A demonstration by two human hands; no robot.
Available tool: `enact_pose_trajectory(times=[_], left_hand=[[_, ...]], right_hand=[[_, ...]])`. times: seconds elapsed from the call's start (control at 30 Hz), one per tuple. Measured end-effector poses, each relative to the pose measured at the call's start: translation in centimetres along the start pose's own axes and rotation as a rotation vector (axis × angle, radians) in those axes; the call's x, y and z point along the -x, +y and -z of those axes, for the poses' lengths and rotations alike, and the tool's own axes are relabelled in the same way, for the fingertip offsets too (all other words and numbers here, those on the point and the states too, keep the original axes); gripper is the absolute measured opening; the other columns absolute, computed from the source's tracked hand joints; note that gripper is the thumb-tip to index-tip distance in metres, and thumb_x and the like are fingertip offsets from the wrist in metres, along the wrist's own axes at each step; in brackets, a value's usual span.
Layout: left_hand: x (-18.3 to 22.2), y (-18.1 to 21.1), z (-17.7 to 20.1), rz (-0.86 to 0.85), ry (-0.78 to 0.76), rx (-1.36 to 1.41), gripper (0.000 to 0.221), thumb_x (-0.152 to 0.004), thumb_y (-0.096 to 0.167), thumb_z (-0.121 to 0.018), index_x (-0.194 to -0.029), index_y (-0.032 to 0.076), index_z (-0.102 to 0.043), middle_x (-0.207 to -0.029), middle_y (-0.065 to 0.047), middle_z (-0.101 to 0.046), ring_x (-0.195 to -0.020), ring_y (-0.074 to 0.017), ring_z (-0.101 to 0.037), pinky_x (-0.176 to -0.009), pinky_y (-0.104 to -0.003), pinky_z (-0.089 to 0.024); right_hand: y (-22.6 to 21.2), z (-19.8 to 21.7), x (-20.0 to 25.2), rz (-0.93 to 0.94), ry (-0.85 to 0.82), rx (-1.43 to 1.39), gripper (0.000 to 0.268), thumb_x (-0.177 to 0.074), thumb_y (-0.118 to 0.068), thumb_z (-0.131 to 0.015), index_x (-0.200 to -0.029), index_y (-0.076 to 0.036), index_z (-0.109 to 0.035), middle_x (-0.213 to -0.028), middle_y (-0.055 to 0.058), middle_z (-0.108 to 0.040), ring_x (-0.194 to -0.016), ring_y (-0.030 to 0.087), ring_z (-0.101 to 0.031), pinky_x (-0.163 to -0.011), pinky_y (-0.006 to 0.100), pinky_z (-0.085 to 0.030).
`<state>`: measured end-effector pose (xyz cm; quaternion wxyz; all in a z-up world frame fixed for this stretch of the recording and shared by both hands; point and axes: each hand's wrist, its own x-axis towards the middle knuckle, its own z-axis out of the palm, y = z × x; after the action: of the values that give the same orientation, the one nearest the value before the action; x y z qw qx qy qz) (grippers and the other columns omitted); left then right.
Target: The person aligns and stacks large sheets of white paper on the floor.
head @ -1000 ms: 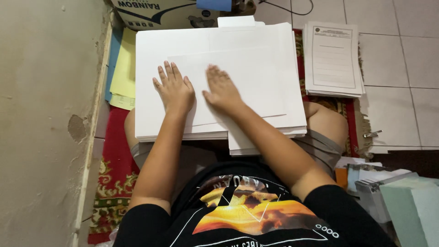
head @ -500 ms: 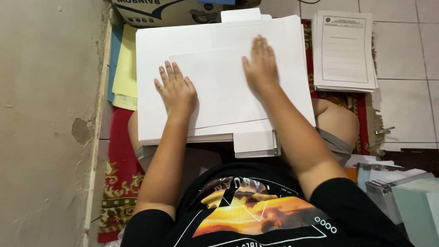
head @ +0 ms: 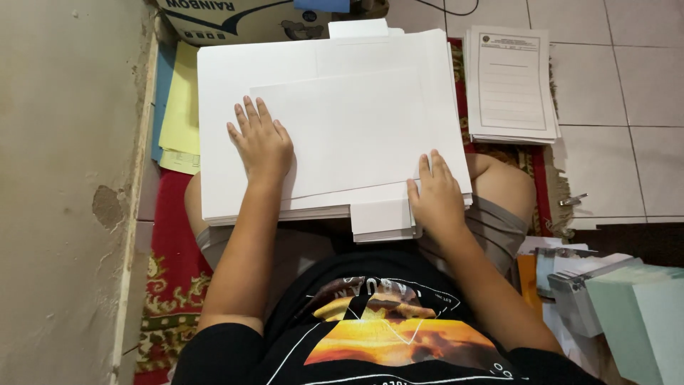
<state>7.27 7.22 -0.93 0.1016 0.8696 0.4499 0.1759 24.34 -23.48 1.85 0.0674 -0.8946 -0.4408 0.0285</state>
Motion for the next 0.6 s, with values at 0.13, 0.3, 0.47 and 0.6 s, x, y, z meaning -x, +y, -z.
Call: enact_pose_trajectory(times=[0.13, 0.3, 0.47, 0.6], left_hand=[[0.3, -0.1, -0.4, -0.036, 0.043, 0.014, 0.056, -0.103, 0.020, -0.044, -0.153, -0.003, -0.043, -0.159, -0.029, -0.036, -0.150, -0.0463, -0.028, -0.116, -0.069, -0.017], [0.9, -1.2, -1.8, -0.087, 0.230, 0.058, 0.042, -0.093, 0.015, -0.058, -0.132, 0.002, -0.067, -0.157, -0.028, -0.037, -0.148, -0.0501, -0.027, -0.112, -0.072, -0.026], [1.6, -0.8, -1.6, -0.333, 0.289, 0.192, 0.033, -0.089, 0.013, -0.063, -0.121, 0.010, -0.070, -0.152, -0.021, -0.049, -0.144, -0.0449, -0.039, -0.110, -0.072, -0.025], [5.9, 4.9, 1.8, -0.674, -0.090, 0.525, 0.047, -0.094, 0.031, -0.067, -0.138, 0.016, -0.061, -0.150, -0.017, -0.054, -0.141, -0.0422, -0.047, -0.111, -0.071, -0.030]], right_hand=[[2.5, -0.6, -2.0, -0.026, 0.049, -0.078, 0.058, -0.101, -0.045, -0.054, -0.140, -0.003, -0.061, -0.146, 0.025, -0.051, -0.135, 0.041, -0.054, -0.107, 0.047, -0.047], [5.1, 0.9, -5.0, -0.197, 0.074, -0.521, 0.059, -0.096, -0.034, -0.071, -0.145, -0.004, -0.058, -0.124, 0.024, -0.057, -0.112, 0.044, -0.066, -0.089, 0.048, -0.058], [7.1, 1.0, -6.1, -0.290, -0.045, -1.049, 0.041, -0.092, -0.015, -0.067, -0.132, -0.007, -0.064, -0.086, 0.006, -0.064, -0.070, 0.015, -0.060, -0.055, 0.028, -0.048], [4.9, 2.9, -4.4, -0.319, -0.176, -1.522, 0.029, -0.087, 0.001, -0.062, -0.115, 0.000, -0.069, -0.072, 0.002, -0.062, -0.054, 0.003, -0.052, -0.043, 0.013, -0.035]])
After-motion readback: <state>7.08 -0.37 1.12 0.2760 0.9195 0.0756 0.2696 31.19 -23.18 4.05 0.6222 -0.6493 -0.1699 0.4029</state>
